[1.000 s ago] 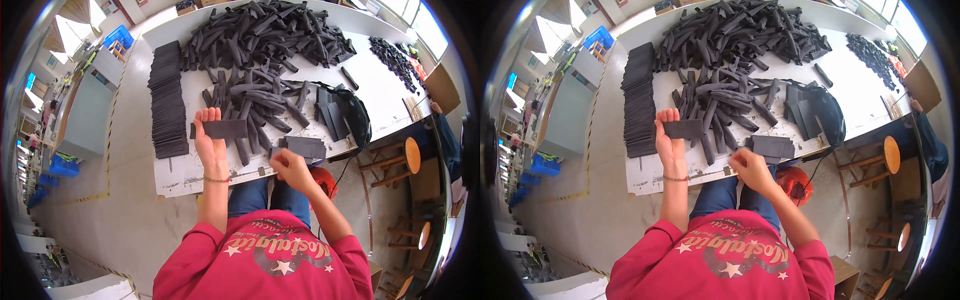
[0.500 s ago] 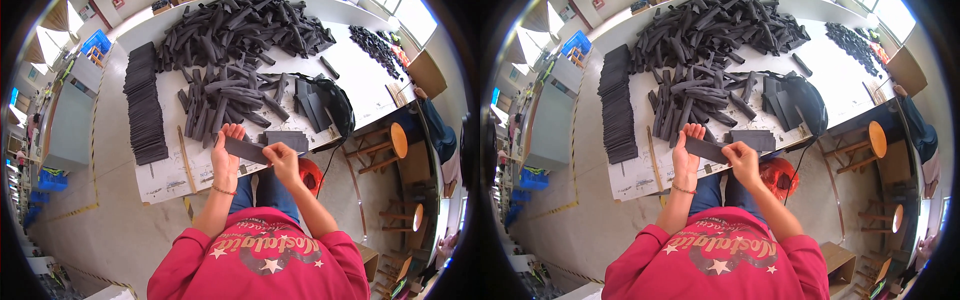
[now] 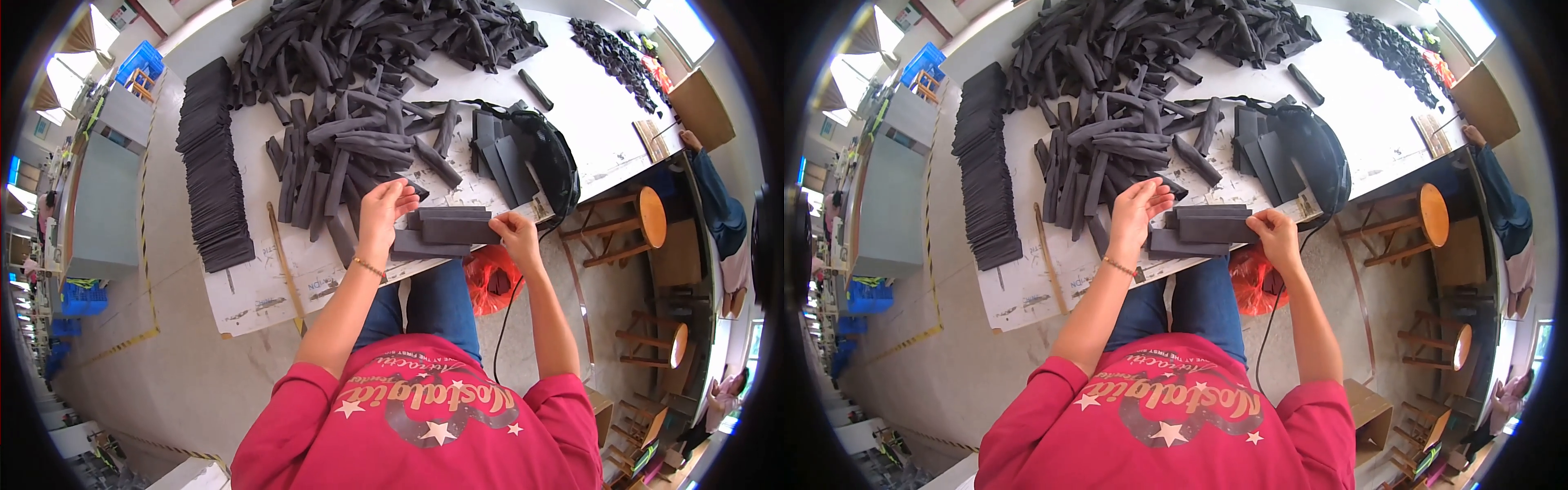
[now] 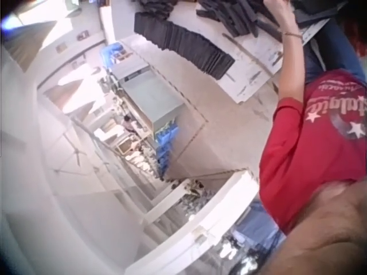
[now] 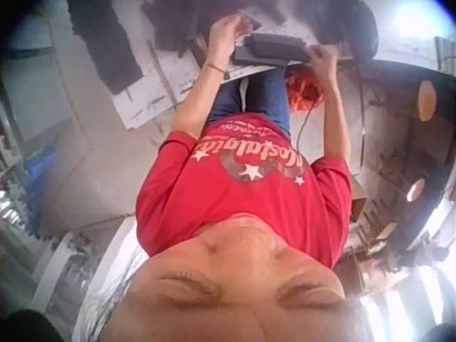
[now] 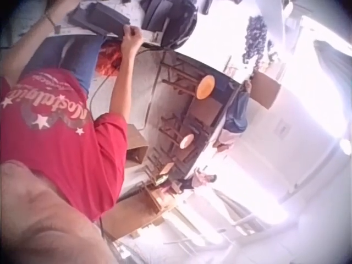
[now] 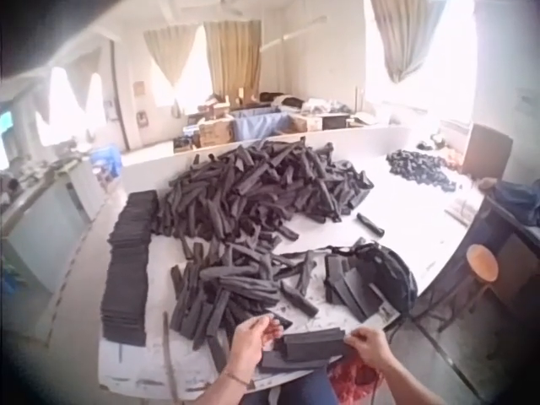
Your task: The recorder is taking small gray rectangular strips from a large pile on a workbench and organizing them into neat stacks.
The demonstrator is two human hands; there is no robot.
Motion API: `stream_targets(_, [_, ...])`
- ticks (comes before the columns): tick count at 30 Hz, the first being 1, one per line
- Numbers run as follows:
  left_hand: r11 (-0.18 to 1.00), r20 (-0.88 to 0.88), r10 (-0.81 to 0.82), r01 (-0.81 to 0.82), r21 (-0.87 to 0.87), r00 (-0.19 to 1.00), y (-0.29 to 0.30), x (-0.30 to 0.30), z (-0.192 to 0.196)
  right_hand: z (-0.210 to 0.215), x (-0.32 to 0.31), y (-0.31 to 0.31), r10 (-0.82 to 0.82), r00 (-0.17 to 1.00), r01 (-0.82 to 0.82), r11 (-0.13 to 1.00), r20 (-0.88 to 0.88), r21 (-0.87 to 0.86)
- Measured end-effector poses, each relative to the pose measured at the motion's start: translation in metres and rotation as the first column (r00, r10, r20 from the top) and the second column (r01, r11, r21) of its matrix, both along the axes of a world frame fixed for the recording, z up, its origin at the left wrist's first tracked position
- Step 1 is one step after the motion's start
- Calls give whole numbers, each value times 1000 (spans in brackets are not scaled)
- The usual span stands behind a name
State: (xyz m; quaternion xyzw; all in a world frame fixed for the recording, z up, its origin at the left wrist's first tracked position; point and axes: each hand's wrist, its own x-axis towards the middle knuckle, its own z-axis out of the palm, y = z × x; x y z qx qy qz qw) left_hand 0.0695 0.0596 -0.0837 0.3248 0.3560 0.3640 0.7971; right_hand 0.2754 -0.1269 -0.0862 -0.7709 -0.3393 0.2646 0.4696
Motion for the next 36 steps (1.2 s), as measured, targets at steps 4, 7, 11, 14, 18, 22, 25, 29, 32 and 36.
stream_targets(4, [1000,-85,-15,16,3,996,11,36,-18,11,-16,5,19,921,6,998,390,-64])
stream_targets(7, [997,-192,67,-56,62,979,21,60,-29,16,-5,14,-57,894,71,997,444,-16])
stream_targets(11, [988,-431,94,-31,151,897,20,89,-29,-6,48,42,-190,747,182,980,638,78])
stream_targets(14, [957,-585,162,18,289,795,19,97,-25,-17,63,66,-148,509,247,969,848,21])
stream_targets(18, [965,-622,108,68,253,776,21,102,-20,-25,65,79,210,361,325,885,908,-334])
stream_targets(22, [967,-616,115,54,249,780,23,103,-20,-27,58,85,284,297,345,858,912,-379])
stream_targets(25, [978,-567,72,53,201,821,18,101,-18,-21,57,87,152,253,311,922,955,-230])
stream_targets(29, [995,-124,-78,85,50,989,8,93,-1,-18,62,86,-64,222,214,977,973,16])
stream_targets(32, [996,57,-92,92,11,994,-4,73,35,4,54,83,-36,473,136,990,880,-33])
stream_targets(36, [1000,113,-26,27,-10,993,-2,36,59,41,21,67,27,750,-98,993,661,71])
